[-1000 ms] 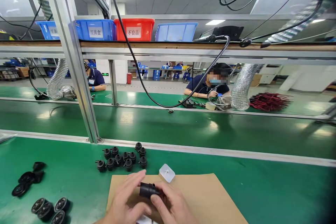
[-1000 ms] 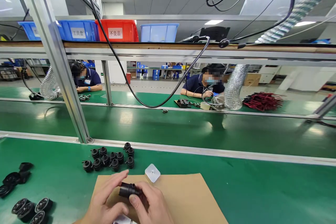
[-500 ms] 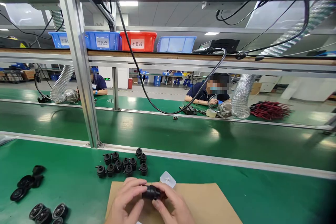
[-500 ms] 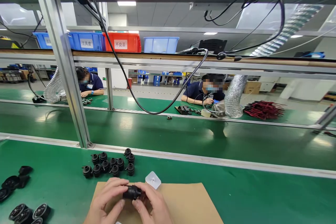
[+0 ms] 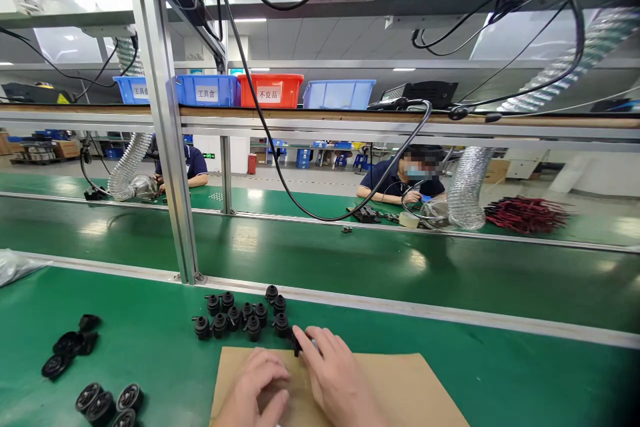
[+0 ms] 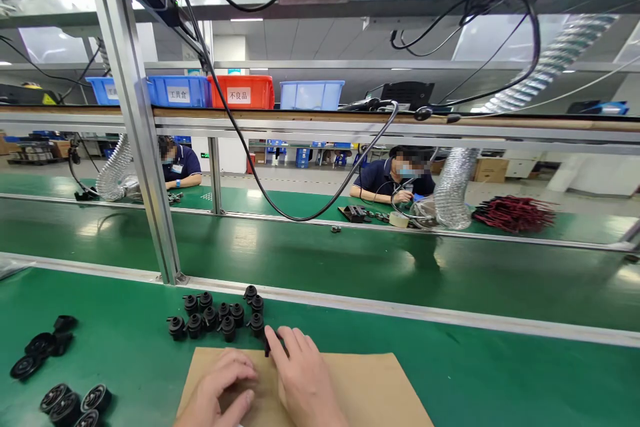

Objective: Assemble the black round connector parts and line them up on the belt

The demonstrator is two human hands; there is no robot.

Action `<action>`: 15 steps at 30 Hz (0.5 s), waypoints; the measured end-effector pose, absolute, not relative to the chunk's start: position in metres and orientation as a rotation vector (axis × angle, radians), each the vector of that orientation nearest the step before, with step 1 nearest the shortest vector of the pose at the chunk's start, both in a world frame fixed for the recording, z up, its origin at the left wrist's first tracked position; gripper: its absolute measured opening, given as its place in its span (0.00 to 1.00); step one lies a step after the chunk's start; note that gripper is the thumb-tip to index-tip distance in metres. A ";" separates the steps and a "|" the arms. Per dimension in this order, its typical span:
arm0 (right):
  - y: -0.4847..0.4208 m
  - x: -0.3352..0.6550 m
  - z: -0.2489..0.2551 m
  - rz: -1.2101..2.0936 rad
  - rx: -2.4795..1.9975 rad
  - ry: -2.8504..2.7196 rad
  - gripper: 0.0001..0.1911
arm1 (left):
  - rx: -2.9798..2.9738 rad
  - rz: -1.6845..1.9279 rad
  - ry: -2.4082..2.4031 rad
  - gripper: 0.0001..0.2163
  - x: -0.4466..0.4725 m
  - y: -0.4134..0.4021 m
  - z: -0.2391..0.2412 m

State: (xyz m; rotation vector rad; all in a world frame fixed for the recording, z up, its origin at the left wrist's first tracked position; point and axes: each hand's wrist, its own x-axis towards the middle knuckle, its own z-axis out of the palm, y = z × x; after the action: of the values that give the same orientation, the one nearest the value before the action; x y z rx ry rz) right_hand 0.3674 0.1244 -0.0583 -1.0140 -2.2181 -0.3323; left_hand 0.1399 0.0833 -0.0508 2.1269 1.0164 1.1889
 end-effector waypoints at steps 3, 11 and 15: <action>0.130 0.358 -0.058 -0.466 -1.063 -2.216 0.35 | 2.101 1.038 1.023 0.13 0.140 0.085 -0.054; 0.133 0.353 -0.063 -0.430 -1.046 -2.061 0.15 | 1.998 1.040 1.120 0.13 0.149 0.067 -0.033; 0.141 0.370 -0.086 -0.575 -0.979 -2.007 0.19 | 2.245 0.932 1.060 0.18 0.132 0.060 -0.008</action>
State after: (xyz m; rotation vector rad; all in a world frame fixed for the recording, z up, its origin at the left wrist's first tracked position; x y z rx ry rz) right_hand 0.3705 0.1409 -0.0863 -0.9794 -2.0068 -0.5750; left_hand 0.1319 0.0596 -0.0081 2.2452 1.0600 0.9323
